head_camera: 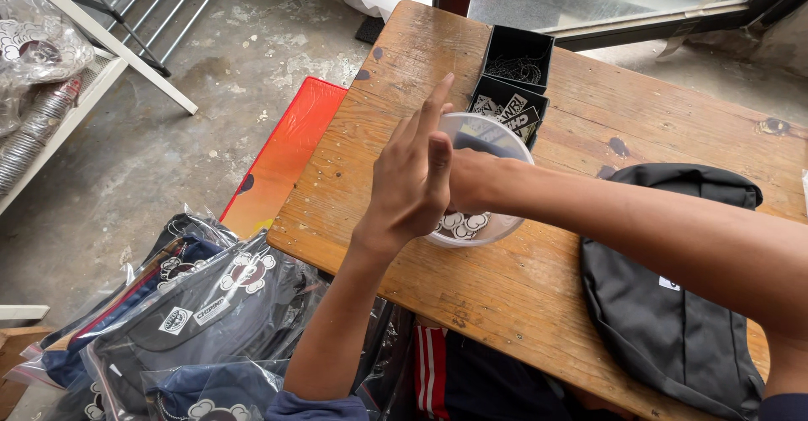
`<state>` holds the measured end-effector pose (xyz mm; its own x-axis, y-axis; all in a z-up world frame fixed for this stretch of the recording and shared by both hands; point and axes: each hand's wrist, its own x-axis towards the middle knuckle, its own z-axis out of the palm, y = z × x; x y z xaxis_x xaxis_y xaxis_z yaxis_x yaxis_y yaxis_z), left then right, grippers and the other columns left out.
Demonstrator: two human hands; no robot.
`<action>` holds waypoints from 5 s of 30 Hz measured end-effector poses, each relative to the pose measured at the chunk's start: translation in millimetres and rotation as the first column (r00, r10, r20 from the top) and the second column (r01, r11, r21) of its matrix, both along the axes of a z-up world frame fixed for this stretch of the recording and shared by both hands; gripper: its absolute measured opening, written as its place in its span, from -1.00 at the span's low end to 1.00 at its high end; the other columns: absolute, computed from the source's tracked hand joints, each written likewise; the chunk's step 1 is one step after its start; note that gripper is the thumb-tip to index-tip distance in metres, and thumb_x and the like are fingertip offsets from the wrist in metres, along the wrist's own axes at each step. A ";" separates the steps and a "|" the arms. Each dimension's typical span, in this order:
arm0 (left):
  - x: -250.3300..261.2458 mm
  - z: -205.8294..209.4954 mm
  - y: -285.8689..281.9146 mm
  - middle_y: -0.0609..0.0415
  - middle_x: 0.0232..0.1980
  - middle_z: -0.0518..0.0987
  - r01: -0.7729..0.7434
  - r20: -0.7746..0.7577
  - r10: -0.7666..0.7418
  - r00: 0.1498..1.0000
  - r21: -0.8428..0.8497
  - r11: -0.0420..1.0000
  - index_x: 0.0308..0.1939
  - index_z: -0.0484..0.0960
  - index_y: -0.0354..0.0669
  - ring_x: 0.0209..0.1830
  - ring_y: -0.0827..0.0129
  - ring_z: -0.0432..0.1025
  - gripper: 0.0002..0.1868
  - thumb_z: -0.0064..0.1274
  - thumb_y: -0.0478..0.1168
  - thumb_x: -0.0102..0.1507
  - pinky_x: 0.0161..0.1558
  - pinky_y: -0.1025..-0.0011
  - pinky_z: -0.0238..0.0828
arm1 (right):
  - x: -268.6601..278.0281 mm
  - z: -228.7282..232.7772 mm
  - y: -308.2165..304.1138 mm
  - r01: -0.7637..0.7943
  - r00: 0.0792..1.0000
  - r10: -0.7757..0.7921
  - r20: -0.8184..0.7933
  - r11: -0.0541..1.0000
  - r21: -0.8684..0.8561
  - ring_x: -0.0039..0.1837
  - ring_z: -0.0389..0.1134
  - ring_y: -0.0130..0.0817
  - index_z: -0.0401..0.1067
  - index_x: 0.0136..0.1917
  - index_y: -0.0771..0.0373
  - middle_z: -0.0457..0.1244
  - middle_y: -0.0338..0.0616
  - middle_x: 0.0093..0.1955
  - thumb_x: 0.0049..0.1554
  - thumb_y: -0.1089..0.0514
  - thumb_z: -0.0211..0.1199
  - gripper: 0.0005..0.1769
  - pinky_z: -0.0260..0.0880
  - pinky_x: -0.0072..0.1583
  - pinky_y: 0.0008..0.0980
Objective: The person places a black bag into a clear plastic bag and seals it. They then brush the bag with a small brush, attach a decorative charm to the zipper, and place the bag into a basket. Finally, they wipe a plastic bag with a cloth and pack another bag into it.
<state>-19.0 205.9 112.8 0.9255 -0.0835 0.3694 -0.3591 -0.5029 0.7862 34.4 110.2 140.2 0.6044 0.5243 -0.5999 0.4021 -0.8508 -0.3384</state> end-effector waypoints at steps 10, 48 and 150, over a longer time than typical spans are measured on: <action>-0.5 1.5 0.3 -0.32 0.28 0.48 -0.015 -0.015 0.015 1.000 0.018 1.000 0.55 0.09 0.02 0.29 -0.25 0.36 -0.06 -0.92 0.44 0.31 0.28 -0.19 0.22 | -11.0 5.6 4.6 0.201 0.979 -0.202 0.016 0.979 0.022 0.30 0.37 0.08 0.43 0.19 0.38 0.37 0.19 0.17 0.09 0.12 0.02 -0.53 0.36 0.23 0.19; -29.8 -75.8 -273.3 0.13 -0.45 0.57 0.653 -0.145 -0.753 0.642 -0.412 0.635 -0.21 0.65 -0.12 -0.37 0.58 0.33 -0.94 0.19 -0.28 0.25 -0.33 0.53 0.33 | -195.4 -104.7 -397.7 0.578 0.459 -0.555 -0.694 -0.407 0.708 -0.40 0.02 -0.60 0.46 0.09 0.51 0.28 0.07 -0.29 0.24 0.33 0.14 -0.79 -0.02 -0.37 -0.66; -55.1 -76.9 -282.5 0.01 -0.46 0.62 0.661 -0.281 -0.813 0.510 -0.476 0.580 -0.15 0.64 -0.14 -0.42 0.51 0.39 -0.88 0.16 -0.21 0.27 -0.37 0.53 0.40 | -213.8 -90.1 -383.9 0.388 0.576 -0.817 -0.019 0.253 0.886 -0.40 0.21 -0.48 0.51 -0.05 0.20 0.29 -0.21 -0.44 0.18 0.23 0.25 -0.93 0.33 -0.30 -0.47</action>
